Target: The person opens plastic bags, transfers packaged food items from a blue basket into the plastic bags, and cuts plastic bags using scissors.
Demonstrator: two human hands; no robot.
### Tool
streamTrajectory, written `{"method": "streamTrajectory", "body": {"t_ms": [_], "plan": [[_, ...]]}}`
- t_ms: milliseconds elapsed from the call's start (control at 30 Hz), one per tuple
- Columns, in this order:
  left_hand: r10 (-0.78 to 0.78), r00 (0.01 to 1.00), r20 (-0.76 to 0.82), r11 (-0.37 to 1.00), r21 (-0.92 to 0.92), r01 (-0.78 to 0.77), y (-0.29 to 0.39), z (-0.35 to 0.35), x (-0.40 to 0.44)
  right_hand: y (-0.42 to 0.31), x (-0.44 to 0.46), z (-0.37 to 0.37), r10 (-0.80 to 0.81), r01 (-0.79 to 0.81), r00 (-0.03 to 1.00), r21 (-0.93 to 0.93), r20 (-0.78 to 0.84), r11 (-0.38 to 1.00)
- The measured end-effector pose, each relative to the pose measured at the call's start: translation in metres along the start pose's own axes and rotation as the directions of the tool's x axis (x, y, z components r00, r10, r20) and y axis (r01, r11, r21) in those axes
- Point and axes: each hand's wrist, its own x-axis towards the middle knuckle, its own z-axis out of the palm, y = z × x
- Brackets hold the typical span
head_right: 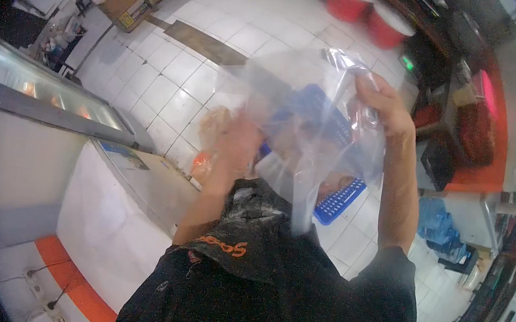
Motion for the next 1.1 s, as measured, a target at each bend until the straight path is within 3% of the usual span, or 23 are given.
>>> {"method": "streamTrajectory", "body": {"t_ms": [33,67,100,133,167,267,367,467,533,600,667,733,833,900,967,1033,1100], "plan": [[-0.064,0.992,0.111,0.926,0.376,0.018,-0.004,0.025,0.001,-0.003,-0.004,0.015,0.056,-0.056,0.994,-0.003,-0.091,0.998],[-0.211,0.958,0.193,0.935,0.325,0.14,0.002,0.038,0.001,-0.006,-0.006,0.026,0.112,-0.114,0.977,-0.003,-0.18,0.993],[-0.351,0.897,0.27,0.916,0.299,0.268,0.008,0.051,0.001,-0.009,-0.007,0.027,0.035,-0.058,0.97,-0.089,-0.241,0.994],[-0.371,0.829,0.419,0.905,-0.038,0.424,-0.008,0.047,0.002,-0.013,-0.01,0.019,0.034,-0.078,0.958,-0.145,-0.285,0.986],[-0.327,0.762,0.559,0.749,-0.338,0.57,-0.017,0.044,0.004,-0.018,-0.013,0.008,0.028,-0.097,0.945,-0.198,-0.327,0.975],[-0.382,0.844,0.376,0.764,-0.385,0.517,0.003,0.018,-0.006,-0.034,-0.026,-0.011,0.091,-0.208,0.927,-0.299,-0.363,0.931],[-0.382,0.857,0.345,0.92,0.05,0.39,0.027,0.007,-0.02,-0.03,-0.027,0.004,0.043,-0.241,0.916,-0.46,-0.399,0.855],[-0.373,0.881,0.29,0.925,0.195,0.327,0.011,-0.025,-0.028,-0.007,-0.015,0.012,0.066,-0.246,0.938,-0.517,-0.342,0.82],[-0.391,0.895,0.213,0.908,0.245,0.339,0.021,-0.036,-0.036,0.029,0.004,0.005,-0.004,-0.105,0.98,-0.533,-0.2,0.84],[-0.459,0.87,0.183,0.866,0.31,0.392,0.037,-0.048,-0.043,0.048,0.019,0.015,-0.05,-0.055,0.981,-0.518,-0.187,0.853],[-0.49,0.869,0.059,0.813,0.39,0.432,0.049,-0.055,-0.053,0.075,0.036,0.023,-0.101,0.004,0.977,-0.461,-0.186,0.887],[-0.465,0.88,-0.097,0.788,0.407,0.462,0.051,-0.066,-0.063,0.093,0.051,0.033,-0.15,0.068,0.982,-0.519,-0.118,0.852],[-0.334,0.883,-0.329,0.824,0.353,0.443,0.043,-0.079,-0.073,0.123,0.059,0.077,-0.434,-0.091,0.863,-0.923,-0.261,0.374],[-0.24,0.872,-0.427,0.865,0.313,0.392,0.039,-0.079,-0.073,0.13,0.052,0.109,-0.582,-0.066,0.781,-0.957,-0.226,0.283],[-0.19,0.877,-0.441,0.805,0.441,0.396,0.034,-0.094,-0.083,0.146,0.036,0.146,-0.494,0.126,0.824,-0.76,-0.278,0.638],[-0.176,0.858,-0.482,0.774,0.471,0.423,0.03,-0.09,-0.081,0.149,0.013,0.183,-0.09,0.04,0.991,-0.415,-0.101,0.909],[-0.196,0.808,-0.555,0.782,0.408,0.47,0.034,-0.064,-0.076,0.15,-0.011,0.211,-0.027,0.02,0.999,-0.247,-0.022,0.969]]}}
